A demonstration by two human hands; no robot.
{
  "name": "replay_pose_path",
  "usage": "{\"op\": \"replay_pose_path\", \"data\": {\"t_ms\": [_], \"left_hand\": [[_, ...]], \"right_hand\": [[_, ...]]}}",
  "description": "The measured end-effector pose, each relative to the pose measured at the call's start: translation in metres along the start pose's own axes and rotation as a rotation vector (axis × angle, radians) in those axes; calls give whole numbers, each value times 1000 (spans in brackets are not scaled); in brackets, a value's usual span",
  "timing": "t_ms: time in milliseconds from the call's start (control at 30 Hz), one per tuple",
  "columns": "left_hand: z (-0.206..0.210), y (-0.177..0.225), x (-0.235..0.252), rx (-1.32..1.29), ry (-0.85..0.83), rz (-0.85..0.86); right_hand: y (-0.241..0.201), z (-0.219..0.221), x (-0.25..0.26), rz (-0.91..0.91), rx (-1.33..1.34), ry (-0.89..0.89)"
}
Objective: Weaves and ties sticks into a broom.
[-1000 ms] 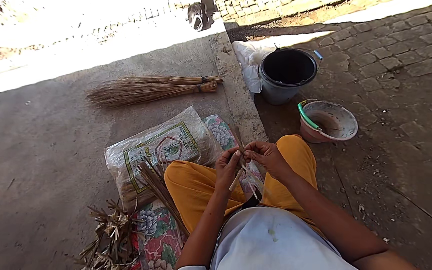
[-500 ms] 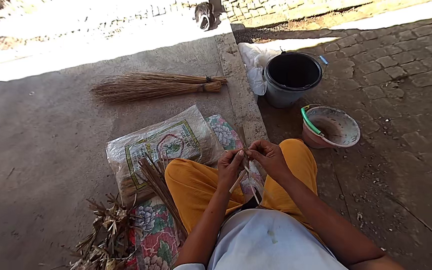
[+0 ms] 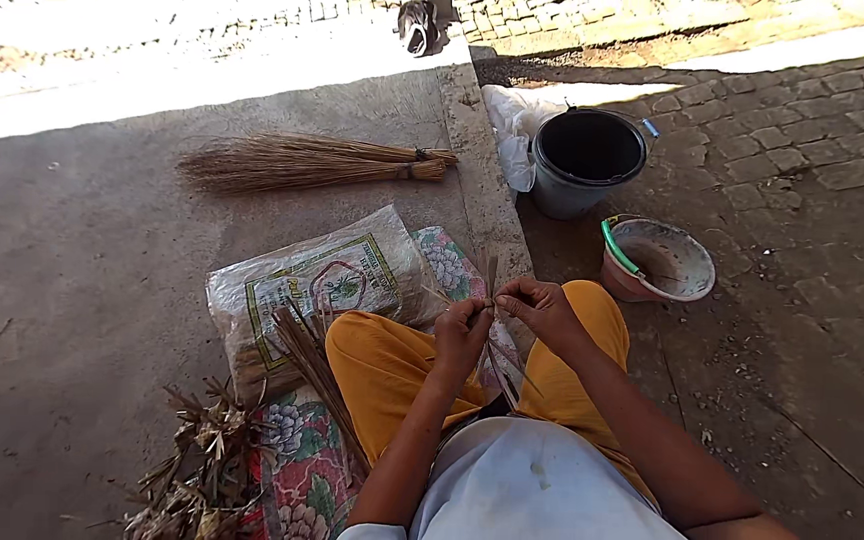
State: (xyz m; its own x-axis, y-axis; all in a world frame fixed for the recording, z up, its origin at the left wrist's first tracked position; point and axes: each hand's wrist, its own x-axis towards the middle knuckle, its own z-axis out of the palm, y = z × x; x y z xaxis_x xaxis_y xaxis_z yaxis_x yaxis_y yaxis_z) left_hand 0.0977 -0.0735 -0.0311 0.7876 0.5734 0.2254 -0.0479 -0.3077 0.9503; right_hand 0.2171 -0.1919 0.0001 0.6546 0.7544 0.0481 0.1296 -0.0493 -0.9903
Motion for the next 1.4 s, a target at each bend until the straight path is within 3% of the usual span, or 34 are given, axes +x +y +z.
{"op": "replay_pose_path", "data": {"t_ms": [267, 500, 700, 900, 1100, 1233, 1400], "left_hand": [[-6, -9, -6, 163, -86, 86], [-10, -13, -7, 157, -165, 99], [-14, -11, -5, 160, -194, 49], [-15, -8, -3, 10, -160, -26], [-14, -10, -3, 92, -255, 14], [-13, -11, -5, 56, -256, -12], [-27, -4, -1, -98, -632, -84]], "right_hand": [[5, -18, 7, -307, -450, -163], [5, -22, 8, -100, -297, -238], [13, -18, 9, -240, -300, -215], [0, -22, 9, -342, -238, -43], [6, -25, 13, -264, -405, -294], [10, -17, 12, -296, -346, -284], [14, -6, 9, -437, -469, -97]]}}
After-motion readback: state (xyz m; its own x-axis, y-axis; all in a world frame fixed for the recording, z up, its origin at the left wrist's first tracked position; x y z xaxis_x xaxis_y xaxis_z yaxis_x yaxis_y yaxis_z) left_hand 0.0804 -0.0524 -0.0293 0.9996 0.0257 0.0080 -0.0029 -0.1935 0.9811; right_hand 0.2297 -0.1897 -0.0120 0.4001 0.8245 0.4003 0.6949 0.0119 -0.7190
